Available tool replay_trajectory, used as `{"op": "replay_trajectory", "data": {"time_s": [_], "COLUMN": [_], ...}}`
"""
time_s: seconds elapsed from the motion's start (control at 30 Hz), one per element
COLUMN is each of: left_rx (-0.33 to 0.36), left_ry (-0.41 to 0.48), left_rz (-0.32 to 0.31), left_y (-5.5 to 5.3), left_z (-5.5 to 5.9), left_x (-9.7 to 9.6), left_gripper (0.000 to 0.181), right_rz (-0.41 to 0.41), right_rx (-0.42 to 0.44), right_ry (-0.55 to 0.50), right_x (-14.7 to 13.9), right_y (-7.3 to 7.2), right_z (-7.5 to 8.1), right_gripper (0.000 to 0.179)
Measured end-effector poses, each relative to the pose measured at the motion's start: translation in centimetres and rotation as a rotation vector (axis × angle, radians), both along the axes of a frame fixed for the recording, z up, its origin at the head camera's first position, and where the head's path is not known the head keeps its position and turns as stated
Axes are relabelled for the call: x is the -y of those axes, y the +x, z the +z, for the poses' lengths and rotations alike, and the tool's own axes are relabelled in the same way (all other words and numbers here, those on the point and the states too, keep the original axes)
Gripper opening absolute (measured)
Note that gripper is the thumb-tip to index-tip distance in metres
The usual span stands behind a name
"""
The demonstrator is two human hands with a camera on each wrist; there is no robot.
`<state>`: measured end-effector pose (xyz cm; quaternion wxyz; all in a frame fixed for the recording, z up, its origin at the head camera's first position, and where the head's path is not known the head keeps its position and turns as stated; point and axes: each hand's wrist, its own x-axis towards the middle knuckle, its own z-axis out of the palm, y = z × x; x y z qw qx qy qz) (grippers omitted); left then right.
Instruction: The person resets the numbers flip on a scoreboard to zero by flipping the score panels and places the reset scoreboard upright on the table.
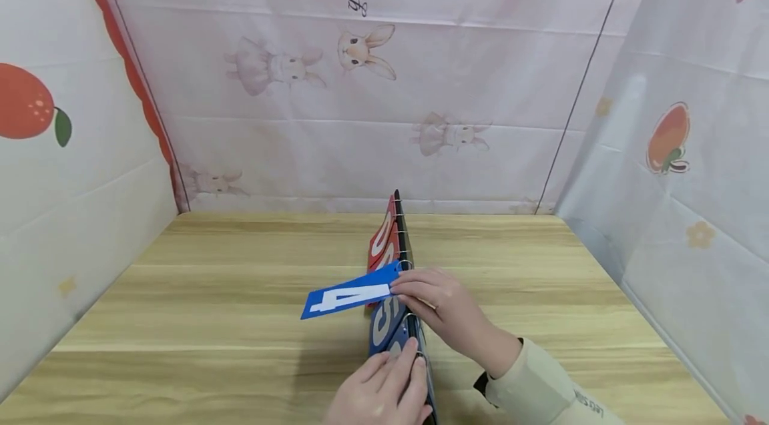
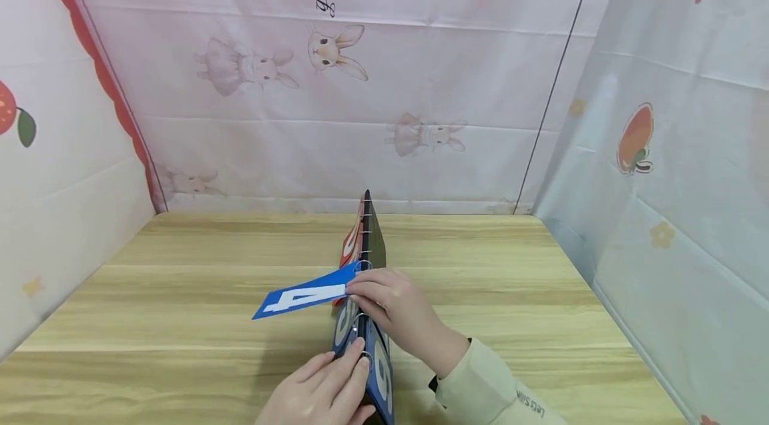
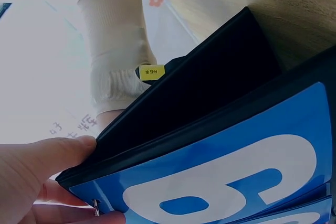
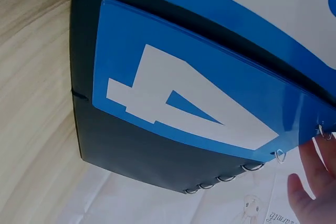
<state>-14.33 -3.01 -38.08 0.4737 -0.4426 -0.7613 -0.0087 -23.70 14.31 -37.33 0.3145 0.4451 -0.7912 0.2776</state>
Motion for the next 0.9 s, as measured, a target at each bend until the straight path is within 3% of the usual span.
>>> {"op": "replay_trajectory", "data": {"time_s": [0.07,0.17,0.3,0.53,0.73,0.9], "left_rx": [-0.021,-0.001,0.07,-0.086,0.015,0.026], "left_ry": [0.001,0.006,0.001,0.028,-0.013,-0.021], "left_rz": [-0.004,-0.002,0.007,-0.024,-0.005,-0.001], "left_y": [-0.06,-0.01,0.14,-0.26,-0.01,0.2], "left_z": [0.05,0.12,0.01,-0.21,0.2,0.17], "left_x": [-0.05,-0.12,-0.2,-0.2,-0.04,0.01], "left_gripper": [0.047,0.047,0.049,0.045,0.05,0.049], "right_rz": [0.012,0.011,-0.004,0.056,0.083,0.086], "right_rx": [0.004,0.027,0.071,0.095,0.136,0.18], "right_ry": [0.013,0.037,0.058,0.104,0.116,0.124], "right_x": [-0.06,-0.15,-0.37,-0.39,-0.49,-0.6], "right_y": [-0.11,-0.18,-0.18,-0.51,-0.77,-0.56], "right_z": [0.01,0.1,0.15,0.09,0.62,0.59], "right_gripper": [0.018,0.017,0.018,0.018,0.015,0.015]}}
